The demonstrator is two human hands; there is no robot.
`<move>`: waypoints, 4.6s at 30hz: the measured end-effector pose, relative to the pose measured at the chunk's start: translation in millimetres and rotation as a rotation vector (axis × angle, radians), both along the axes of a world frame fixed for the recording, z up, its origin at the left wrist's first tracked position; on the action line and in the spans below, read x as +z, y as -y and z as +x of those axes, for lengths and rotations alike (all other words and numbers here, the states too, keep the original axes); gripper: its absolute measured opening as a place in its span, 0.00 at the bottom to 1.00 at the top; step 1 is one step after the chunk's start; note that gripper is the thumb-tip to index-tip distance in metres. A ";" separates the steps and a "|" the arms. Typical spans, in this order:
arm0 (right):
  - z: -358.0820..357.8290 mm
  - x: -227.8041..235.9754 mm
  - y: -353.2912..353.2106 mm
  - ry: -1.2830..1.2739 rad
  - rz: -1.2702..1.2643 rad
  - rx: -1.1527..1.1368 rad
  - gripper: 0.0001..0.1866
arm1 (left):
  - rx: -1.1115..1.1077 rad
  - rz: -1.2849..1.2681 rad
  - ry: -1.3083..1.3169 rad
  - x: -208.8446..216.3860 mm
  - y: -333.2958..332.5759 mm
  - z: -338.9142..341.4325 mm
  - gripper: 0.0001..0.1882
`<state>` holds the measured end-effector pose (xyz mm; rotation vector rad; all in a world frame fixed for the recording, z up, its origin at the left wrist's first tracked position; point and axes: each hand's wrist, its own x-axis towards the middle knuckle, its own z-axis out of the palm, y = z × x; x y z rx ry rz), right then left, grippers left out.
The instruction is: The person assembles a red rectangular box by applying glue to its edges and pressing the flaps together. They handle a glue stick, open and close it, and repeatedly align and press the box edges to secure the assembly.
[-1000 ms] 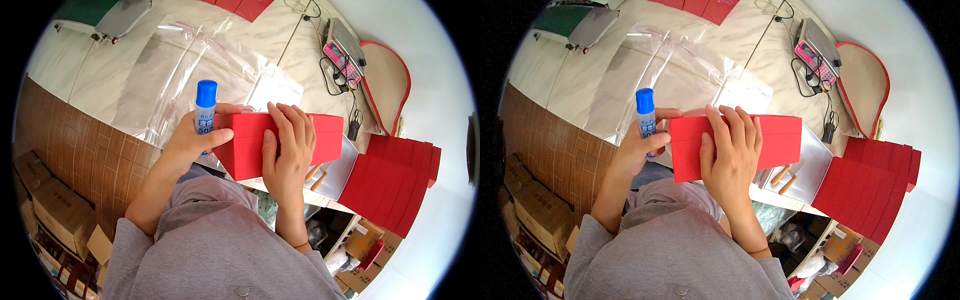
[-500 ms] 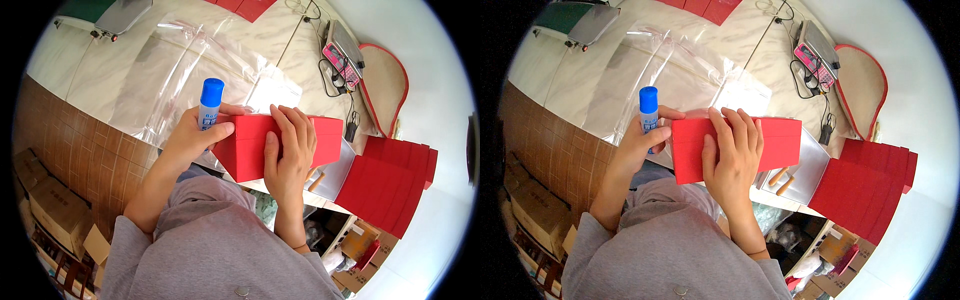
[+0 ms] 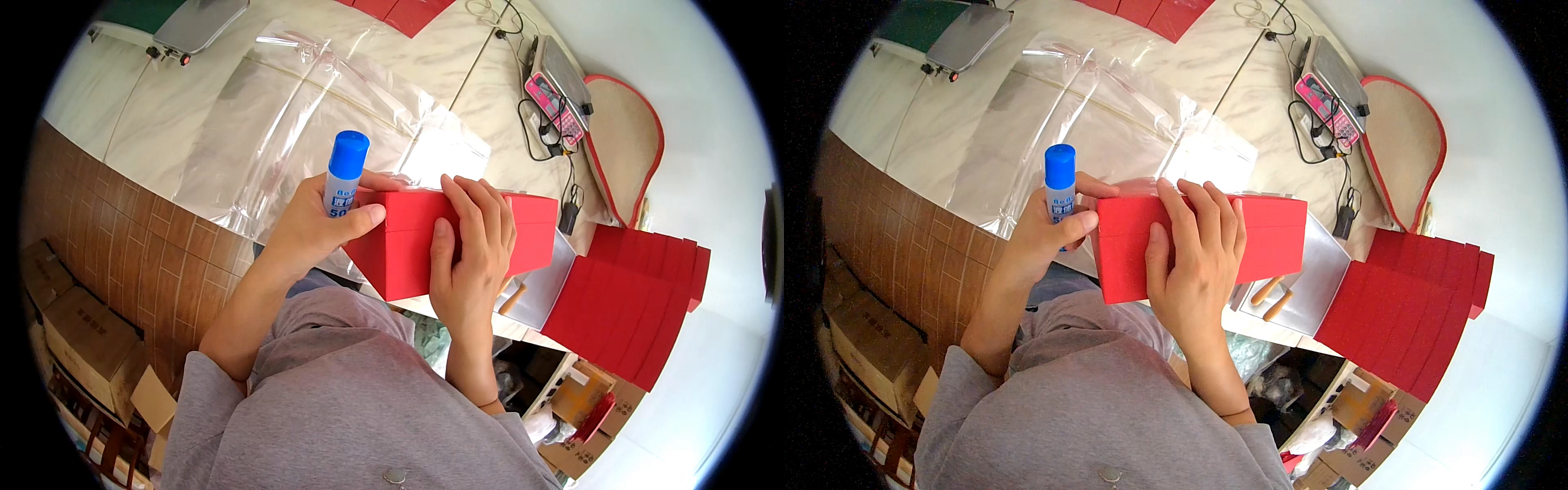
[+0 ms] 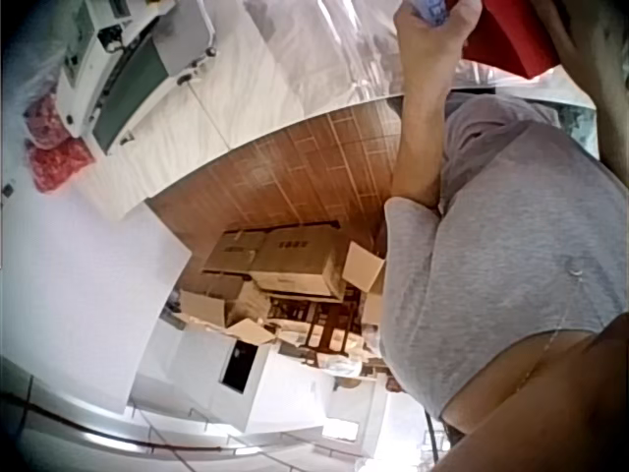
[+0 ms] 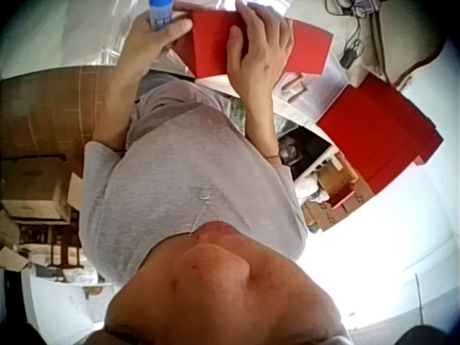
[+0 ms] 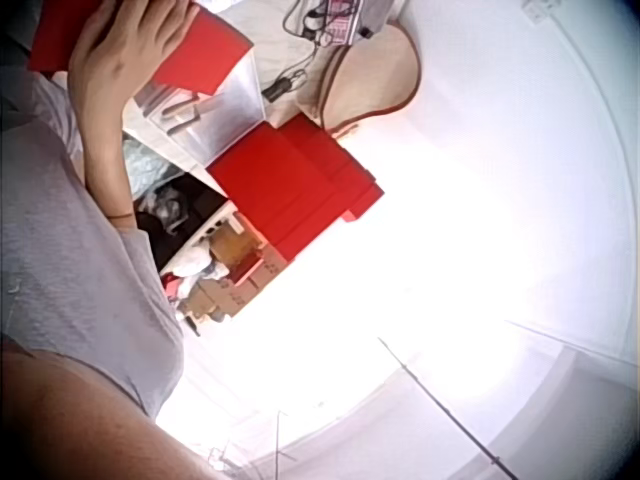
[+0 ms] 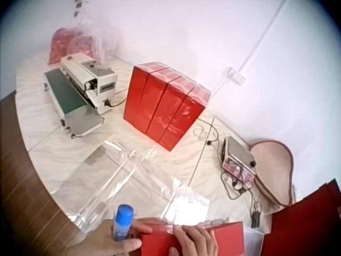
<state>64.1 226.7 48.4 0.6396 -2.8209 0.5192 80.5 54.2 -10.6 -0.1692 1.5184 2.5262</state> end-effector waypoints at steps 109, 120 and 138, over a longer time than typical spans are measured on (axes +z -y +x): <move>204.6 -24.8 161.7 0.119 -1.005 -0.442 0.18 | -1.078 -0.357 -0.343 -20.1 112.8 113.7 0.20; 195.2 -29.8 169.8 0.360 -1.324 -0.581 0.09 | -0.786 -0.581 -0.500 -30.9 106.4 111.1 0.18; 380.3 -129.3 41.1 1.251 -0.647 -0.427 0.07 | -1.249 -1.196 -0.511 -67.2 330.3 148.9 0.42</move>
